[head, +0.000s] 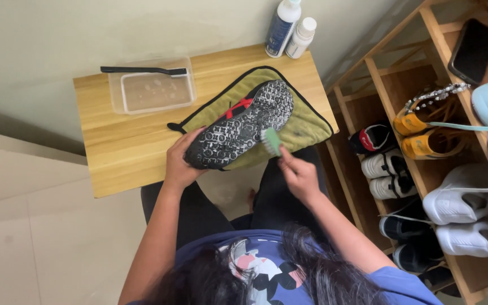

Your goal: The person scrubs the sole of a black and red sneaker with a green brush while seated. They hold the shoe in one hand and use the brush in the other to clean the tread pattern.

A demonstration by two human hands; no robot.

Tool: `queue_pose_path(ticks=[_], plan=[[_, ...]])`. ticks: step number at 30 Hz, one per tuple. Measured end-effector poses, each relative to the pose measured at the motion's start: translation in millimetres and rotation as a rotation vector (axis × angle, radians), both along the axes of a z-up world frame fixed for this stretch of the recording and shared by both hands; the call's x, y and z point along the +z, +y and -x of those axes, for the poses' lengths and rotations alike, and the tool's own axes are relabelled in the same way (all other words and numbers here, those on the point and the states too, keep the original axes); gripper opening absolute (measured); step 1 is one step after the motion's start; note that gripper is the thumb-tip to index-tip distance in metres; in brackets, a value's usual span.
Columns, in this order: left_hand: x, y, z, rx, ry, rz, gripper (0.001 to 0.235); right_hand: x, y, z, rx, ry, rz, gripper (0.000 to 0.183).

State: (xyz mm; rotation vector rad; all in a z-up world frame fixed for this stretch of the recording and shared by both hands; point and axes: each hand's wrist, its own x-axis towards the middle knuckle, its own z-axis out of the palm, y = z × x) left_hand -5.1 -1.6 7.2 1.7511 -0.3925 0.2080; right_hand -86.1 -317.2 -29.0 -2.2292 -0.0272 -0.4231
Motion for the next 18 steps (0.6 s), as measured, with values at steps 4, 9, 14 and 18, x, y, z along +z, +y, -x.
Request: queue_pose_path(ticks=[4,9,14,18], plan=[[-1,0,2,0.013,0.013,-0.006,0.092,-1,-21,-11,-0.109,-0.003,-0.046,0.035],[1,0,2,0.006,0.012,0.02,0.089,-21,-28,-9,-0.006,-0.143,0.206,0.032],[-3,1,-3,0.013,0.003,0.027,0.09,-1,-10,-11,-0.019,-0.191,0.271,0.034],[0,0,0,0.005,0.01,0.016,0.091,-25,-22,-13,-0.037,-0.11,0.25,0.018]])
